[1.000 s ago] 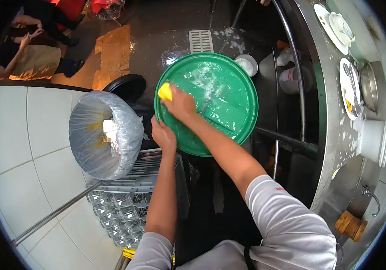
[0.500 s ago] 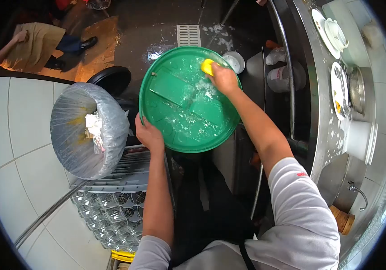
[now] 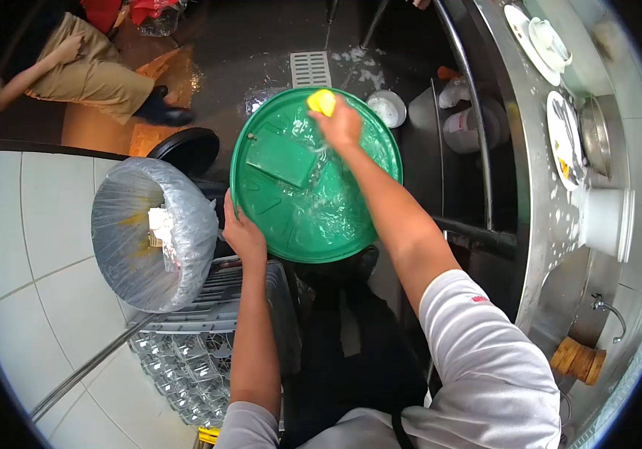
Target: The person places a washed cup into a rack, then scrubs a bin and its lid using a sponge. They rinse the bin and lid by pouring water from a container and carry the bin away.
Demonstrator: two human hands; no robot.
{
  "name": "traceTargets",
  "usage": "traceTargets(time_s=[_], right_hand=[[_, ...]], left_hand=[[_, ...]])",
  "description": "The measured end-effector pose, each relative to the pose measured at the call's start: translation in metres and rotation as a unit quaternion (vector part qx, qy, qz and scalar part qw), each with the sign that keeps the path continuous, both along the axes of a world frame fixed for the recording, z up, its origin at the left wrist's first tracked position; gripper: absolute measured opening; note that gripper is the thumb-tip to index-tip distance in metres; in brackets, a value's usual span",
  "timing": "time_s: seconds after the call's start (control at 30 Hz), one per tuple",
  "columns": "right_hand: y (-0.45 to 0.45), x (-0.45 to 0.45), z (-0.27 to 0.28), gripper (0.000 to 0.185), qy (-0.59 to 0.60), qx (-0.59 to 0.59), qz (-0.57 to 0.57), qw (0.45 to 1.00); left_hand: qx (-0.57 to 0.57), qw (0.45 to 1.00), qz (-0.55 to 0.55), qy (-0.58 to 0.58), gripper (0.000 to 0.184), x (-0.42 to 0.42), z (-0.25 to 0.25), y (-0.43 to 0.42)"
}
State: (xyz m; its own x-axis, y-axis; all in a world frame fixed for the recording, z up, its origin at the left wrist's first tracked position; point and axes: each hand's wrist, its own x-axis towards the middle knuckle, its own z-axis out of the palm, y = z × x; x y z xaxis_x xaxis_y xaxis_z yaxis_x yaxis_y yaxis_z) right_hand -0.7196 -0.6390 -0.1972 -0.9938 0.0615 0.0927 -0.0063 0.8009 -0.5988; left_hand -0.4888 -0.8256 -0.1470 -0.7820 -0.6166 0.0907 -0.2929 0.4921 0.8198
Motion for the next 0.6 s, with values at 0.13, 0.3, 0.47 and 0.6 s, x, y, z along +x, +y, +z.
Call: traceTargets(time_s=[0.13, 0.3, 0.47, 0.6], right_hand=[[-0.071, 0.026, 0.018, 0.052, 0.016, -0.038, 0.2, 0.979], [-0.063, 0.03, 0.008, 0.043, 0.052, 0.036, 0.327, 0.943], [0.008, 0.004, -0.005, 0.042, 0.054, 0.165, 0.362, 0.916], [0.071, 0.01, 0.015, 0.043, -0.011, 0.211, 0.324, 0.922]], left_hand=[[-0.015, 0.999, 0.024, -0.025, 0.038, 0.007, -0.007, 0.0], [-0.031, 0.998, 0.05, -0.013, 0.038, 0.015, -0.018, -0.004], [-0.023, 0.997, 0.068, 0.009, 0.039, 0.014, -0.018, -0.001], [0.002, 0.997, 0.071, 0.044, 0.04, 0.008, -0.021, 0.006]])
